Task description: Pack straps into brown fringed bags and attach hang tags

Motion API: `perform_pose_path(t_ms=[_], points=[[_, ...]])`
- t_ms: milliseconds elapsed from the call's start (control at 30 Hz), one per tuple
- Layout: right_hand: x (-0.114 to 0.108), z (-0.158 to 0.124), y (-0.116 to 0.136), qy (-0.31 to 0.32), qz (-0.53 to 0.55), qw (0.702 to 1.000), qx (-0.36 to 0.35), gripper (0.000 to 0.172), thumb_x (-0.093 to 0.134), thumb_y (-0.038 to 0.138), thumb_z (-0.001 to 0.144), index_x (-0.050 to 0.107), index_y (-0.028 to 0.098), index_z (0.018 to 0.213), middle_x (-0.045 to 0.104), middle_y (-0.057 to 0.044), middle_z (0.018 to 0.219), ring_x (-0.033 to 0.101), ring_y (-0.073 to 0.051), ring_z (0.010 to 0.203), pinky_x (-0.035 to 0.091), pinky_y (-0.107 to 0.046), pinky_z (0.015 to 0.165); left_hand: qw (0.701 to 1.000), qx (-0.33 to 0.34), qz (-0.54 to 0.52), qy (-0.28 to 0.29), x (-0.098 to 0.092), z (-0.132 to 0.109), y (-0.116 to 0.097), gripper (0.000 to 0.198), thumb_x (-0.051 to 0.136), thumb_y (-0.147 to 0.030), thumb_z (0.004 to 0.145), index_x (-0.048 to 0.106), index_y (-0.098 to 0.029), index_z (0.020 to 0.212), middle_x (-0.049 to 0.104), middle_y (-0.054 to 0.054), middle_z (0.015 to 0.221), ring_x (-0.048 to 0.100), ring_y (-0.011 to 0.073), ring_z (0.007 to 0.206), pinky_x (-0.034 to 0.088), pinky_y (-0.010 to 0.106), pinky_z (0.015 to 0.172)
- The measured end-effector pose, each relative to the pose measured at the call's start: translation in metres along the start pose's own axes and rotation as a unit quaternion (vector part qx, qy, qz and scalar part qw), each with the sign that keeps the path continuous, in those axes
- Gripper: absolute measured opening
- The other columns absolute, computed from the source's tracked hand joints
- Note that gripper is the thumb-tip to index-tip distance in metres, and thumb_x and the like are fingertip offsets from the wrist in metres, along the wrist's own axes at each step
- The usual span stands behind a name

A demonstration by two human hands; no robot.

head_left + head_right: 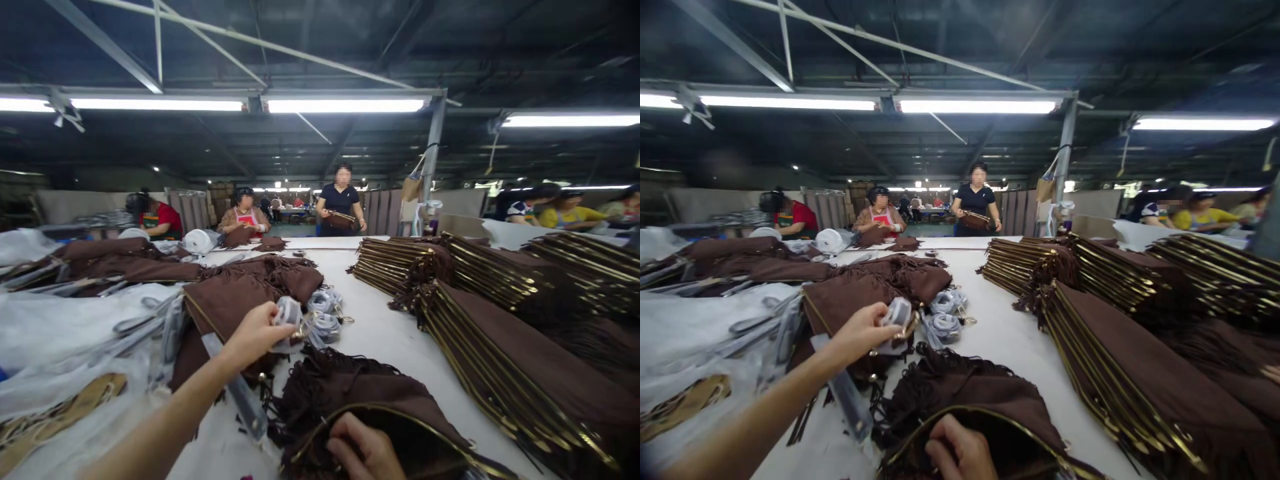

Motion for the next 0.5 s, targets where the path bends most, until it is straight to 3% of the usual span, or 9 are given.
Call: perform_pose_path(t_ms=[67,200,267,333,400,500], points=[[-0.002,-0.002,0.009,-0.014,-0.012,1.0,-0.004,0.022,0.052,0.036,0.087,0.056,0.02,0.072,0.058,0.002,0.065,0.053,-0.015,0.064,0.038,-0.023,0.061,0.992,0.002,0.125,0.001,0.023,-0.019,0.028,0.023,0.068,-0.029,0.068,0.05,-0.019,0.08,0.052,-0.005,0.066,0.052,0.0135,0.063,0.034,0.023,0.055],[-0.002,-0.004,0.017,-0.029,-0.012,0.999,0.004,0.026,0.053,0.039,0.086,0.058,0.019,0.071,0.057,0.001,0.063,0.052,-0.015,0.062,0.037,-0.024,0.06,0.958,0.056,0.28,0.033,0.069,-0.05,0.061,0.043,0.06,-0.017,0.081,0.046,-0.019,0.121,0.063,0.008,0.106,0.063,0.0225,0.092,0.047,0.031,0.075],[-0.001,-0.005,0.017,-0.035,-0.005,0.999,0.005,0.025,0.054,0.038,0.086,0.058,0.019,0.07,0.058,0.001,0.063,0.052,-0.015,0.061,0.037,-0.024,0.059,0.939,0.149,0.31,0.028,0.073,-0.059,0.059,0.045,0.049,-0.008,0.085,0.045,-0.023,0.128,0.053,0.012,0.13,0.059,0.0229,0.109,0.049,0.035,0.088],[-0.002,-0.005,0.017,-0.039,0.0,0.999,0.003,0.024,0.054,0.037,0.086,0.058,0.019,0.07,0.059,0.001,0.063,0.052,-0.015,0.061,0.037,-0.024,0.059,0.914,0.253,0.31,0.06,0.068,-0.066,0.052,0.038,0.045,-0.004,0.085,0.057,-0.022,0.116,0.048,0.011,0.139,0.053,0.0235,0.119,0.046,0.037,0.098],[-0.002,-0.006,0.016,-0.036,0.001,0.999,-0.002,0.025,0.054,0.038,0.087,0.059,0.02,0.071,0.059,0.001,0.063,0.053,-0.015,0.061,0.038,-0.024,0.059,0.89,0.323,0.297,0.124,0.061,-0.071,0.047,0.025,0.049,-0.006,0.082,0.064,-0.019,0.097,0.054,0.01,0.132,0.049,0.0254,0.122,0.042,0.04,0.104],[-0.001,-0.007,0.015,-0.032,-0.004,0.999,-0.017,0.028,0.053,0.04,0.089,0.06,0.02,0.07,0.058,0.001,0.064,0.053,-0.016,0.062,0.038,-0.024,0.06,0.875,0.345,0.288,0.178,0.055,-0.07,0.049,0.018,0.054,-0.008,0.082,0.065,-0.018,0.091,0.063,0.009,0.12,0.049,0.0262,0.122,0.041,0.04,0.104]])
Point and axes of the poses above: each hand's wrist, its own z-axis towards the middle knuckle, its own x-axis out of the palm, y = z × x, the point moved 3 cm from there along z, towards the middle knuckle
